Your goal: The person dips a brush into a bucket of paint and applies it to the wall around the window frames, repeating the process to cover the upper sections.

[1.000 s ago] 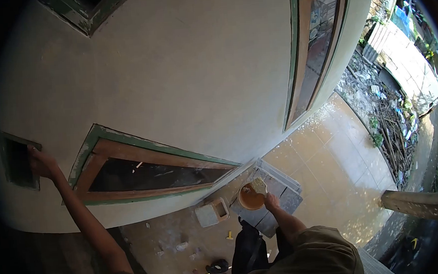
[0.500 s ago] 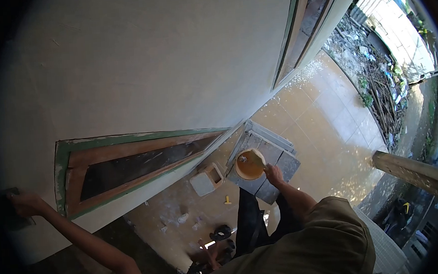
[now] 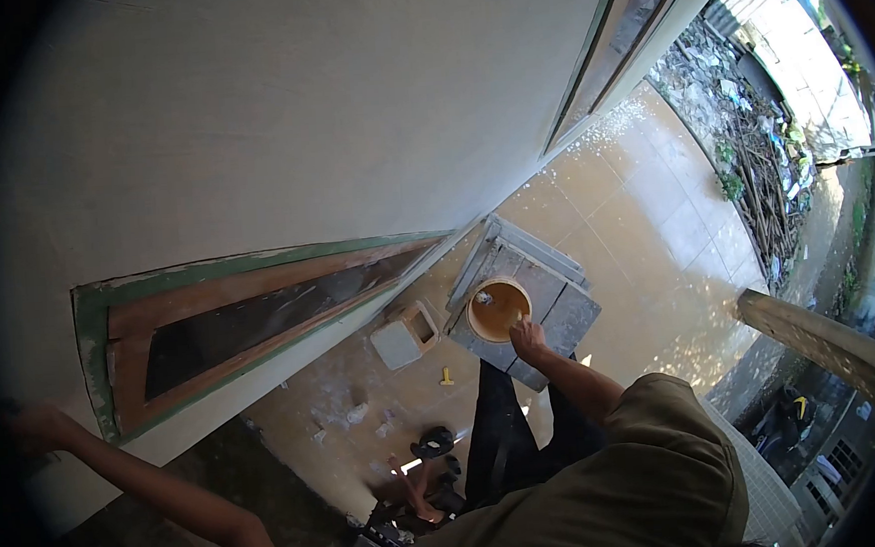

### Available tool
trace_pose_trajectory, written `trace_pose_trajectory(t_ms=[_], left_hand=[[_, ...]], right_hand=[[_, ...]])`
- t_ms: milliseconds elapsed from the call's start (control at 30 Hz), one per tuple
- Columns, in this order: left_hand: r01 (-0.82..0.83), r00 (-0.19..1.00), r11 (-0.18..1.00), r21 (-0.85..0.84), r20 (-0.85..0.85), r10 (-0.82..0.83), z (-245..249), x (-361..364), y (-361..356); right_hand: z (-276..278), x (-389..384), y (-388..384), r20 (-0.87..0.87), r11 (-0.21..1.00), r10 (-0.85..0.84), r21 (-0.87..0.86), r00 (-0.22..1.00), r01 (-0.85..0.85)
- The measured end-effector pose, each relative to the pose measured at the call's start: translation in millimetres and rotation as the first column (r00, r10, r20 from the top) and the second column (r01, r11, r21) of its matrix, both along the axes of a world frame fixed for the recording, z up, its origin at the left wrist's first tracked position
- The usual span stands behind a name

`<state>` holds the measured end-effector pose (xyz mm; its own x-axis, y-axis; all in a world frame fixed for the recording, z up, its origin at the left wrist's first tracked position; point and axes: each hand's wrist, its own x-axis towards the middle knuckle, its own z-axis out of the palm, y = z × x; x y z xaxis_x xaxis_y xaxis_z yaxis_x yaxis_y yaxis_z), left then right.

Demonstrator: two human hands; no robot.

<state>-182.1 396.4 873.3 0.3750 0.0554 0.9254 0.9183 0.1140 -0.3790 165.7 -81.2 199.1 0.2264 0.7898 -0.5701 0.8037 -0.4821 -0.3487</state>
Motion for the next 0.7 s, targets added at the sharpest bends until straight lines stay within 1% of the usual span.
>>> trace_pose_trajectory(t_ms=[100,167,200,267,367,467,567,700], left_hand=[[0.046,0.998,0.999,-0.007,0.037,-0.045,-1,7,-7],[0.075,0.995,0.997,-0.011,0.062,-0.075,-1,12,-13],[0.091,0.993,0.996,-0.011,0.075,-0.09,0,16,-15],[0.12,0.988,0.993,-0.008,0.103,-0.119,2,25,-21],[0.168,0.975,0.986,-0.003,0.147,-0.166,3,39,-28],[0.219,0.959,0.976,-0.001,0.185,-0.215,2,55,-34],[0.267,0.939,0.964,0.004,0.223,-0.261,1,70,-38],[0.324,0.91,0.946,0.011,0.271,-0.315,-2,84,-43]], right_hand=[[-6,-1,7,-0.024,0.999,-0.036,-0.033,0.999,0.035],[-8,-3,9,-0.017,0.995,-0.101,-0.004,0.995,0.101],[-3,-2,12,-0.018,0.995,-0.098,-0.005,0.995,0.098],[14,4,16,-0.024,0.982,-0.19,-0.005,0.981,0.19],[12,8,16,-0.03,0.974,-0.227,0.01,0.973,0.228],[3,11,15,-0.056,0.97,-0.241,0.008,0.969,0.242],[6,12,18,-0.038,0.97,-0.24,0.021,0.97,0.24],[-10,9,14,-0.064,0.976,-0.208,0.045,0.976,0.211]])
